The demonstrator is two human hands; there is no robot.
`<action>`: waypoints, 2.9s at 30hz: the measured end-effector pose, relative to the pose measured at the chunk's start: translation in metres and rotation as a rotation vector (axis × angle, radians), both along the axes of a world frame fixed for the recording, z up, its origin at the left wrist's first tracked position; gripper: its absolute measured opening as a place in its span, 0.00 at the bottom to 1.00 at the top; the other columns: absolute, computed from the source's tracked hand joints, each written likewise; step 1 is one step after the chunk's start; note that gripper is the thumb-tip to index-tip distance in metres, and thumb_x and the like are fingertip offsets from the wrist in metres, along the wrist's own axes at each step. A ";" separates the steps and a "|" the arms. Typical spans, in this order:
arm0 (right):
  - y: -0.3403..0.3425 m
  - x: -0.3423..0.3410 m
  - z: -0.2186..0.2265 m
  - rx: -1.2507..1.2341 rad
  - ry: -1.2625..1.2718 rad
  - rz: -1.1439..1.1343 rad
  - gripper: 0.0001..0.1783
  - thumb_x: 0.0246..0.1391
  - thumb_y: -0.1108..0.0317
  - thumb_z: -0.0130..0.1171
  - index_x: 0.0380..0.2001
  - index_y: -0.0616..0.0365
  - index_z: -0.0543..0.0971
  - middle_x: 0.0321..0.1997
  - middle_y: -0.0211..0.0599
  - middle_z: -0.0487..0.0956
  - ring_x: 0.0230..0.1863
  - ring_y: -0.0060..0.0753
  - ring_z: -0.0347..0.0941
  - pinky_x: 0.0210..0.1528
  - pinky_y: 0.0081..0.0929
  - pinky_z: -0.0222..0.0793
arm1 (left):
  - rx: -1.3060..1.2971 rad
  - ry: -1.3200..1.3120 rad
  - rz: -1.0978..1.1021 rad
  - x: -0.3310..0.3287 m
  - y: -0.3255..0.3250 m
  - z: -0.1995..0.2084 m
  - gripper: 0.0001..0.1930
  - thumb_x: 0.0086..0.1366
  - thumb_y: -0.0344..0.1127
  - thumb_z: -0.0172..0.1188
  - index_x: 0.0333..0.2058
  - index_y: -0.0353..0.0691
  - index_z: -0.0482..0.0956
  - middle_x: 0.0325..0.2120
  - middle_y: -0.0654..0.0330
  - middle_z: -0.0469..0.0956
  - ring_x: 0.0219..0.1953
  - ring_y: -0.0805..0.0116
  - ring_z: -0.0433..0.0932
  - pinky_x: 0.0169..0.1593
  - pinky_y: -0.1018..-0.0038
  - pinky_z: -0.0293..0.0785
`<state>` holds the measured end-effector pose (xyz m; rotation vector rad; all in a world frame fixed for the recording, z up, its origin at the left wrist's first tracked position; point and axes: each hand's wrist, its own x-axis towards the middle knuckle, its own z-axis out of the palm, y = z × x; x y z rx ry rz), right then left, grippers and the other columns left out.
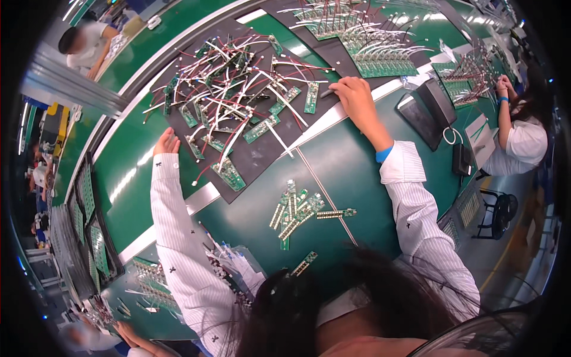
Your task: Manually assemble components onto green printed circuit boards (PCBs).
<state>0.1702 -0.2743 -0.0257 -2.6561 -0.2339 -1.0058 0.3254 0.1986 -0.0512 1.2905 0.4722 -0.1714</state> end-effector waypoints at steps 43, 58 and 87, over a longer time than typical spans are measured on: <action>-0.007 -0.015 0.006 0.046 0.066 0.093 0.11 0.36 0.80 0.48 0.27 0.58 0.74 0.29 0.33 0.70 0.34 0.37 0.67 0.41 0.30 0.60 | 0.120 -0.312 -0.132 0.001 -0.037 -0.002 0.15 0.58 0.36 0.48 0.43 0.39 0.74 0.43 0.56 0.70 0.46 0.66 0.67 0.51 0.69 0.61; -0.003 -0.023 0.008 -0.114 -0.030 0.010 0.11 0.36 0.80 0.51 0.26 0.57 0.77 0.29 0.30 0.72 0.37 0.32 0.68 0.45 0.31 0.59 | 0.107 -0.124 -0.402 -0.117 -0.011 0.102 0.21 0.63 0.40 0.41 0.52 0.36 0.63 0.52 0.52 0.64 0.53 0.60 0.65 0.55 0.66 0.61; 0.107 -0.208 0.031 -0.083 0.469 0.325 0.07 0.41 0.69 0.58 0.25 0.57 0.73 0.29 0.35 0.72 0.35 0.37 0.68 0.36 0.31 0.62 | 0.818 -0.627 -0.328 -0.467 -0.127 0.074 0.09 0.52 0.21 0.52 0.34 0.31 0.73 0.32 0.51 0.75 0.34 0.56 0.74 0.39 0.70 0.69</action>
